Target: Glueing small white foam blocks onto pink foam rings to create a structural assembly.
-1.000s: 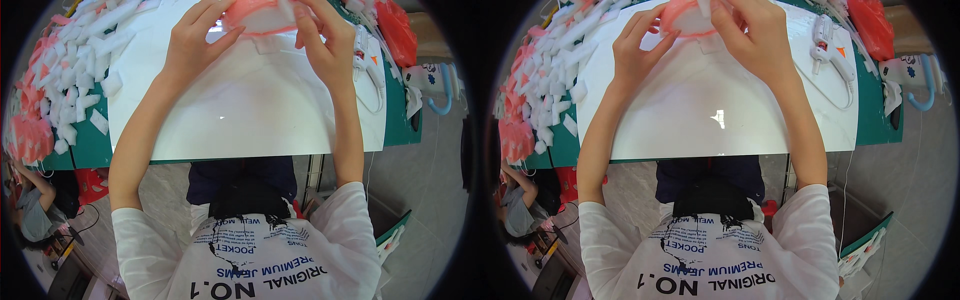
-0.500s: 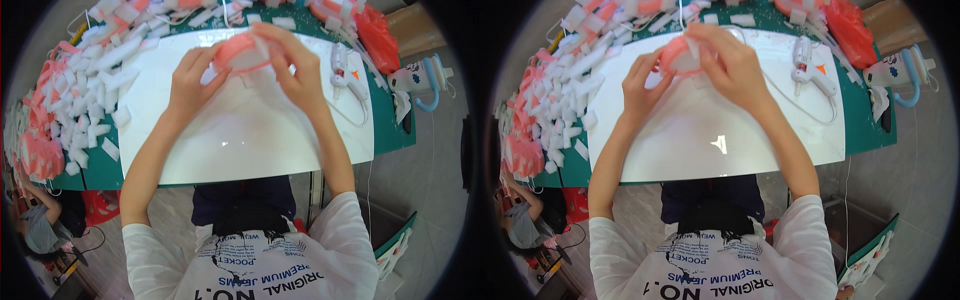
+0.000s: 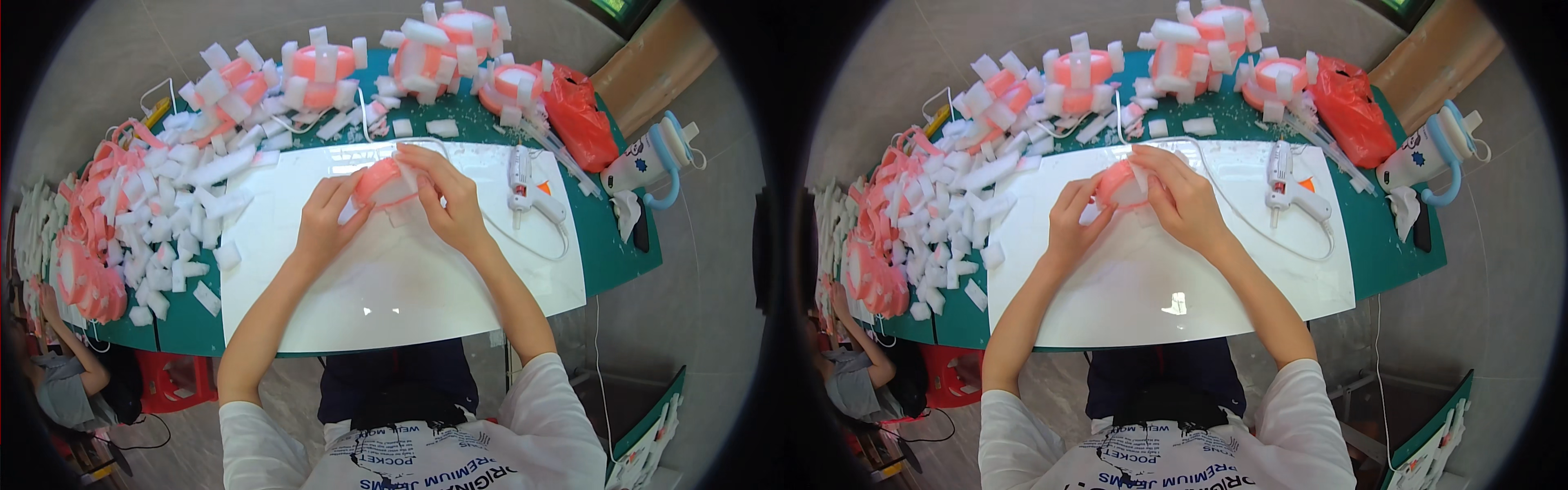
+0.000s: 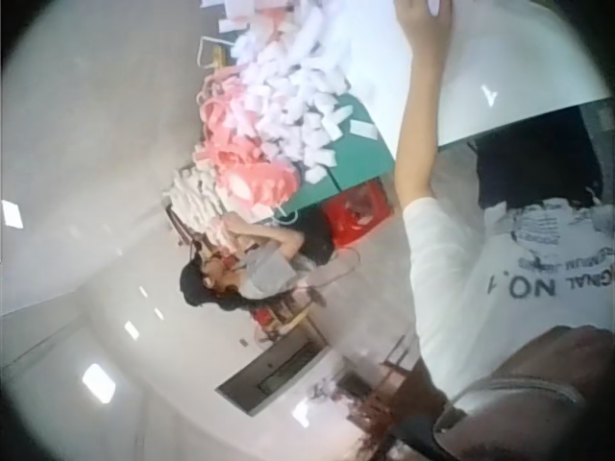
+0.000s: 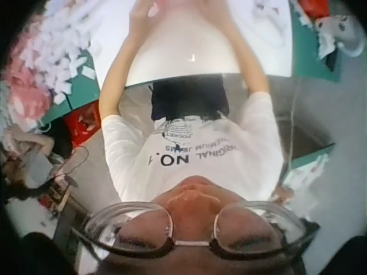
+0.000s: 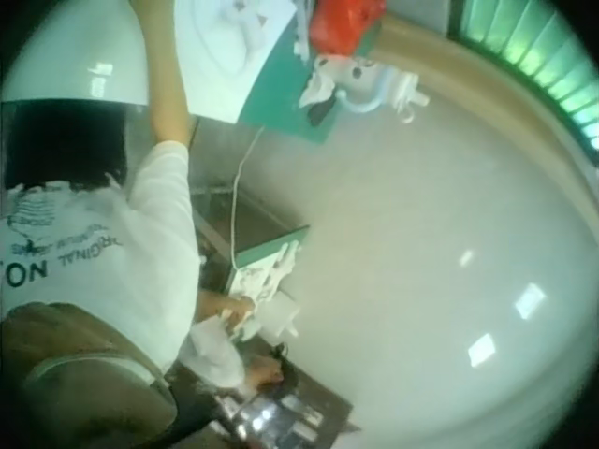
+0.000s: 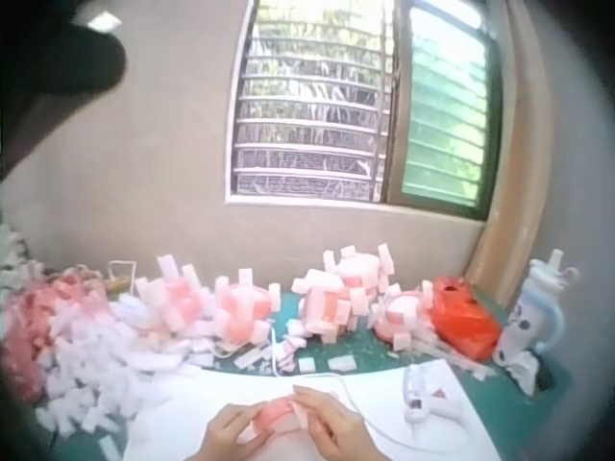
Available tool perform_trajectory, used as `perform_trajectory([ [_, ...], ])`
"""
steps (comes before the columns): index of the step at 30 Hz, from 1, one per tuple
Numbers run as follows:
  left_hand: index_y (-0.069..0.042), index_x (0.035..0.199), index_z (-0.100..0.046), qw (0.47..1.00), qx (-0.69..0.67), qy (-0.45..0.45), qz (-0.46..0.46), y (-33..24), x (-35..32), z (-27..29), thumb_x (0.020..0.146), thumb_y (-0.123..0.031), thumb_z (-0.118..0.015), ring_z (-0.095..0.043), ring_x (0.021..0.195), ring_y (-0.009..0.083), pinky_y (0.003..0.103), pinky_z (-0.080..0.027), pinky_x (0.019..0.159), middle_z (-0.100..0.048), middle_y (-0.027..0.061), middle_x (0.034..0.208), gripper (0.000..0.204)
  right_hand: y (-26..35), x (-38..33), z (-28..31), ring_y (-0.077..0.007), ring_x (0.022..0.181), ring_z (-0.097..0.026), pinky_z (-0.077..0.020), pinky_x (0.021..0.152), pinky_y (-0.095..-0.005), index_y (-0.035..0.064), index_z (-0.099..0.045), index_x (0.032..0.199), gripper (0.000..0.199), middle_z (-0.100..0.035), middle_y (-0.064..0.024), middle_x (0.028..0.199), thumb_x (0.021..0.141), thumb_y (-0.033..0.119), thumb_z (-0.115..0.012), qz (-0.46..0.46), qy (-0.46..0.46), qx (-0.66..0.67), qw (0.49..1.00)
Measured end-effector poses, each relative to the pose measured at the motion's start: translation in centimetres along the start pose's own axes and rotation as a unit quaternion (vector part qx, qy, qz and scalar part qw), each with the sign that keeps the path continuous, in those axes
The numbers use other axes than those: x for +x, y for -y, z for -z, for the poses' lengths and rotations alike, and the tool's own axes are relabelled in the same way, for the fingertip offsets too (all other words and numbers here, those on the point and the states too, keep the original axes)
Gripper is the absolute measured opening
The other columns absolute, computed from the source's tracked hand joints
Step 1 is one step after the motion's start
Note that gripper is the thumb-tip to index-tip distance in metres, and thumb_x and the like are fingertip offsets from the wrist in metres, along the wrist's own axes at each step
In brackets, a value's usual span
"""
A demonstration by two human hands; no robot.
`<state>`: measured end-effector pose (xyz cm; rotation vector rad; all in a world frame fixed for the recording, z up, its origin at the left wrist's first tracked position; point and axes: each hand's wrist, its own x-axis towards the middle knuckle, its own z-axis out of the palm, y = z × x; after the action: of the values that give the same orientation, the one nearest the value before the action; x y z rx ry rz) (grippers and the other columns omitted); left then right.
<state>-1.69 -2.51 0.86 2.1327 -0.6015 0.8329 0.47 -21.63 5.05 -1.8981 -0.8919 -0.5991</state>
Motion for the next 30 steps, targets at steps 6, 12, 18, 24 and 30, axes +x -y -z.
perform_trajectory([
  [6,-0.002,0.109,-0.058,1.000,0.003,0.007,-0.002,-0.1,0.1,0.1,0.067,-0.004,-0.071,-0.056,0.078,0.0268,0.033,-0.048,0.068,-0.058,0.0121,0.087,0.045,1.1,0.0,0.7,-0.0294,0.090,-0.060,-0.0493,0.072,-0.0311,0.0023,-0.054,0.109,0.029,-0.056,-0.0151,0.115,0.081,-0.001,-0.047,-0.031,0.010,0.008,0.999],
  [12,0.000,0.110,-0.057,1.000,0.006,0.016,-0.020,-0.3,0.2,0.3,0.067,-0.002,-0.072,-0.057,0.076,0.0219,0.028,-0.049,0.065,-0.059,0.0124,0.092,0.045,1.3,-0.4,0.7,-0.0313,0.089,-0.060,-0.0499,0.073,-0.0326,0.0038,-0.052,0.114,0.032,-0.056,-0.0146,0.115,0.082,0.004,-0.050,-0.035,0.011,-0.005,0.999],
  [18,0.000,0.110,-0.057,1.000,0.007,0.018,-0.017,-0.1,0.1,0.2,0.068,-0.004,-0.072,-0.058,0.078,0.0223,0.029,-0.049,0.065,-0.059,0.0126,0.093,0.045,0.8,-0.6,0.2,-0.0276,0.079,-0.063,-0.0506,0.062,-0.0300,0.0056,-0.051,0.117,0.034,-0.054,-0.0113,0.120,0.084,0.011,-0.054,-0.003,0.022,-0.080,0.997],
  [24,-0.002,0.112,-0.056,1.000,-0.011,0.010,-0.001,-0.1,0.0,0.2,0.068,-0.005,-0.070,-0.056,0.080,0.0254,0.033,-0.048,0.069,-0.059,0.0110,0.090,0.046,1.2,-0.4,-0.3,-0.0259,0.095,-0.059,-0.0493,0.067,-0.0272,0.0035,-0.054,0.115,0.033,-0.053,-0.0137,0.121,0.082,0.001,-0.049,-0.052,0.027,-0.029,0.998],
  [30,-0.003,0.111,-0.056,1.000,-0.016,0.006,0.018,-0.1,0.0,0.1,0.068,-0.005,-0.070,-0.056,0.081,0.0258,0.033,-0.048,0.069,-0.058,0.0116,0.091,0.045,0.8,-0.4,-0.8,-0.0256,0.079,-0.063,-0.0506,0.058,-0.0285,0.0058,-0.053,0.114,0.033,-0.054,-0.0106,0.121,0.082,0.010,-0.054,-0.024,0.006,-0.063,0.998],
])
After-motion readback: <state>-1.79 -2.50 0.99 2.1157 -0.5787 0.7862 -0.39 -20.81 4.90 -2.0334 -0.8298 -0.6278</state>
